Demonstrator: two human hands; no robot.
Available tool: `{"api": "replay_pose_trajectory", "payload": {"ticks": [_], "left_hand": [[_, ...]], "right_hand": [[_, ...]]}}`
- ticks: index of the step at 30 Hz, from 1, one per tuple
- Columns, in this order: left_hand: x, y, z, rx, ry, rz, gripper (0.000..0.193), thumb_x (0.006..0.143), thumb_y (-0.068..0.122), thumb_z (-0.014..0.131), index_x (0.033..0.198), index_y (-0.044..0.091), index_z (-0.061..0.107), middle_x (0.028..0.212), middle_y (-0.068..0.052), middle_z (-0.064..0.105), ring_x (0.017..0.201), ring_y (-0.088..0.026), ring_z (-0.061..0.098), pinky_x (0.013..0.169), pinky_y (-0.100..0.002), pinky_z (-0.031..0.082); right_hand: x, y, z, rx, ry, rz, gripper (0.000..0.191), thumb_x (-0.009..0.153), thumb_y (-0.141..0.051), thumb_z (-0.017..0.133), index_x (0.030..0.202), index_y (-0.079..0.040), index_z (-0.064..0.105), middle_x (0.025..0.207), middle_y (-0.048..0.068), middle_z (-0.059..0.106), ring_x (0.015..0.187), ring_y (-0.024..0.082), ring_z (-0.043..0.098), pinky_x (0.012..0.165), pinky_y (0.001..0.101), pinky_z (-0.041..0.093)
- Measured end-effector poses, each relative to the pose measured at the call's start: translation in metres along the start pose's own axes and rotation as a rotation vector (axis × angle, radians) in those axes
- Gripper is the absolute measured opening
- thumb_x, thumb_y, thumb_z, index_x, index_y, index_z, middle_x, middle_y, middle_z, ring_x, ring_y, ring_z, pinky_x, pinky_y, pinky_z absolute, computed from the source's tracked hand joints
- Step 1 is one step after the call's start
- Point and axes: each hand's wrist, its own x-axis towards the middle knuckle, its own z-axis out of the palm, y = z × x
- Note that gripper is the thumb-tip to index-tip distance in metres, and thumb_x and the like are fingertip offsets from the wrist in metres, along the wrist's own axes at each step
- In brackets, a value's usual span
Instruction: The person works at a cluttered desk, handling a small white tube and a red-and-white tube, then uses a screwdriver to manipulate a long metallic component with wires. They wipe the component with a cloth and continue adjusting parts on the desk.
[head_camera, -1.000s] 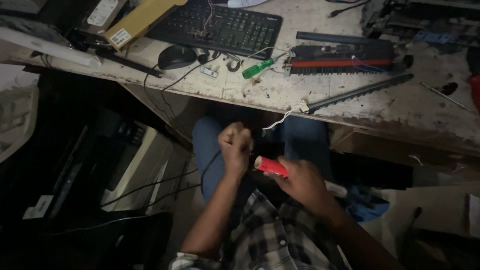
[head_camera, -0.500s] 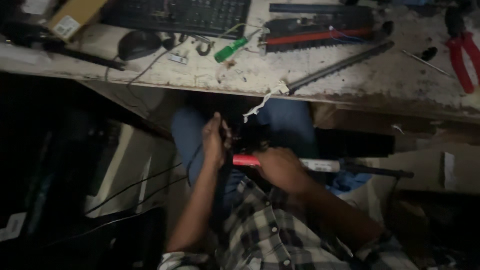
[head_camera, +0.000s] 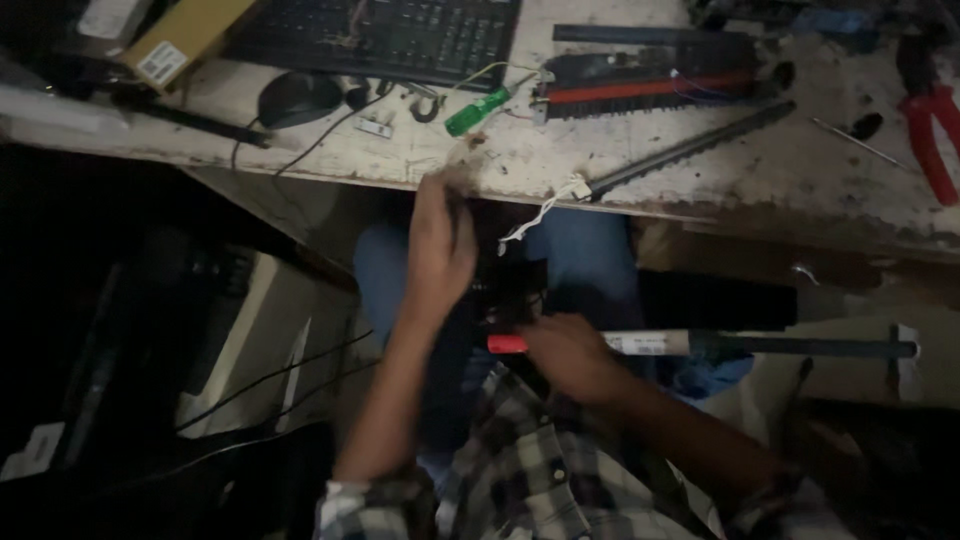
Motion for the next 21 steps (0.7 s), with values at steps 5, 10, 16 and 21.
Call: {"api": "replay_pose_trajectory", "payload": {"ticks": [5,10,16,21], "left_hand": [[0.07,-0.015,0.003,0.394,-0.062,0.228,0.053,0.079,-0.006,0.061,0.131,-0.005,0.049,0.117,-0.027,0.056,0.113,-0.048,0.051,0.102,-0.052,0.042],[0.092,-0.024,0.001,0.442,-0.112,0.176,0.054,0.08,-0.003,0.063,0.133,-0.002,0.051,0.126,-0.026,0.054,0.116,-0.047,0.05,0.102,-0.054,0.041],[0.078,-0.024,0.001,0.433,-0.084,0.165,0.06,0.079,0.005,0.061,0.139,0.004,0.053,0.14,-0.024,0.047,0.131,-0.045,0.042,0.113,-0.057,0.034],[0.085,-0.009,0.002,0.485,-0.053,0.185,0.056,0.084,0.015,0.063,0.139,0.006,0.056,0.145,-0.026,0.046,0.139,-0.048,0.037,0.114,-0.06,0.029]], "right_hand": [[0.002,0.003,0.008,-0.017,-0.506,0.325,0.003,0.085,-0.013,0.064,0.085,-0.011,0.066,0.086,0.011,0.066,0.084,0.034,0.064,0.074,0.0488,0.048],[-0.002,0.004,0.013,0.017,-0.289,0.262,0.005,0.084,-0.013,0.062,0.08,-0.011,0.064,0.08,0.011,0.065,0.079,0.034,0.064,0.072,0.0489,0.048],[-0.002,0.008,0.022,0.058,-0.381,0.247,0.01,0.084,-0.013,0.062,0.075,-0.011,0.066,0.078,0.012,0.066,0.077,0.035,0.065,0.07,0.0498,0.049],[0.001,0.006,0.032,-0.096,-0.467,0.213,0.008,0.079,-0.014,0.065,0.073,-0.011,0.068,0.074,0.01,0.066,0.075,0.032,0.067,0.067,0.047,0.051]]}}
